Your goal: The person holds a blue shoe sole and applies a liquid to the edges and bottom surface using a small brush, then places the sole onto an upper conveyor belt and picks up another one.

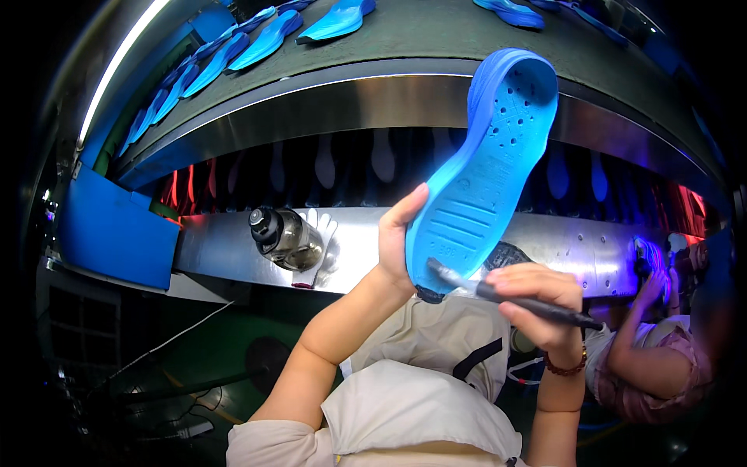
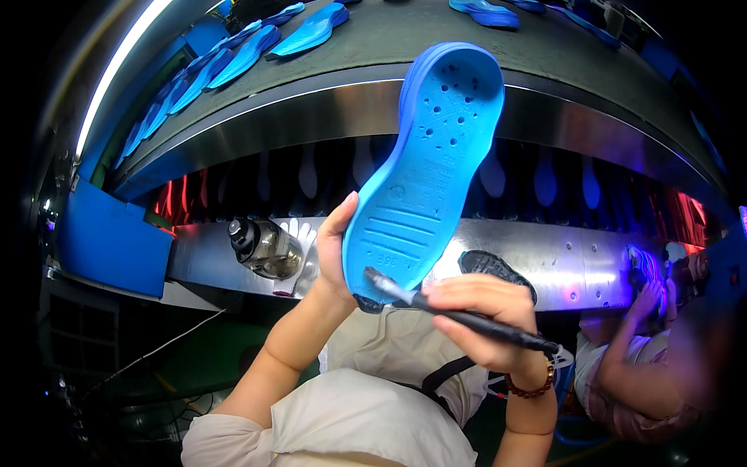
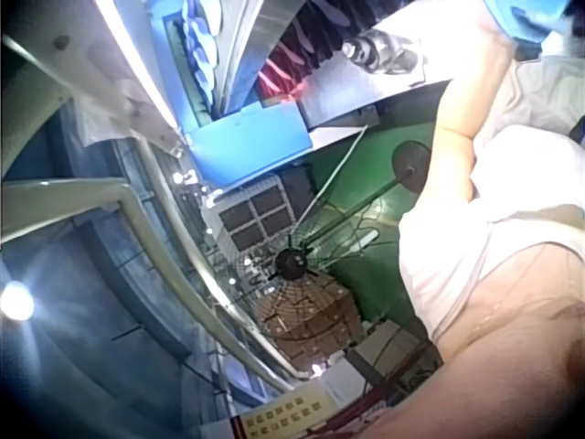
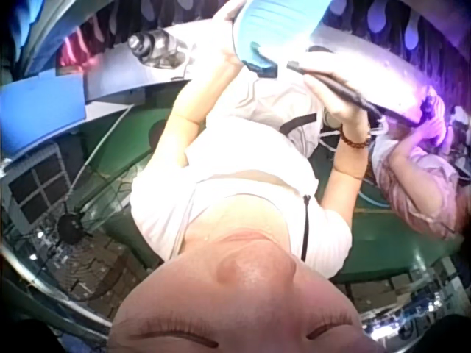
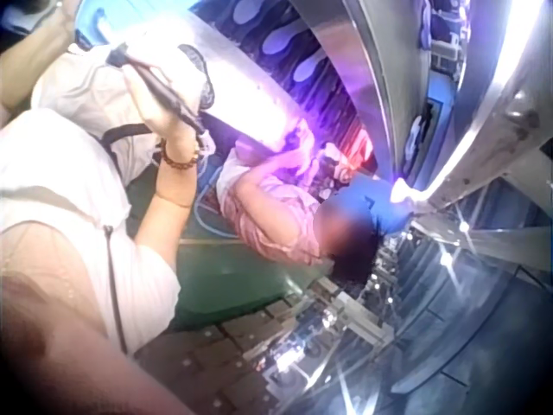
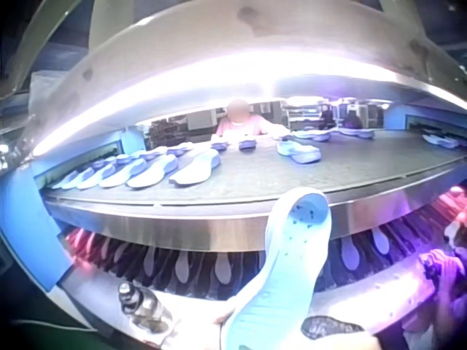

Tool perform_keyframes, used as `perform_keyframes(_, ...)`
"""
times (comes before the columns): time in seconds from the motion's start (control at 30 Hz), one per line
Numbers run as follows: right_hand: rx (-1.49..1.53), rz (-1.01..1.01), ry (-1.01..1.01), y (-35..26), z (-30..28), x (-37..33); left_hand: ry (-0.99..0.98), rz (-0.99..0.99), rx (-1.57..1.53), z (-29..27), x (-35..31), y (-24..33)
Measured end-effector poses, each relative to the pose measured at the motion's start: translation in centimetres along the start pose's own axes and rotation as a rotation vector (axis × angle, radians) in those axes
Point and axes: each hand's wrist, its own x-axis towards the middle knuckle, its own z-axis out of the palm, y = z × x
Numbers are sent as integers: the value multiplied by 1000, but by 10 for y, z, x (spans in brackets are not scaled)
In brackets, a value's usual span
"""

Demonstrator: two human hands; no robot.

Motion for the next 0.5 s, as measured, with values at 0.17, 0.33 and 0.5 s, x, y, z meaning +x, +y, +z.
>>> perform_keyframes(0.17, 6, -98, -399, -21, 14, -4, 99, -185, 0, 3, 5, 7)
perform_keyframes(0.33, -76, 34, -300, -7, -10, -5, 332, -466, 429, 24, -4, 9)
perform_keyframes(0.5, -72, 51, -564, -20, -24, -3, 355, -608, 639, 38, -10, 14)
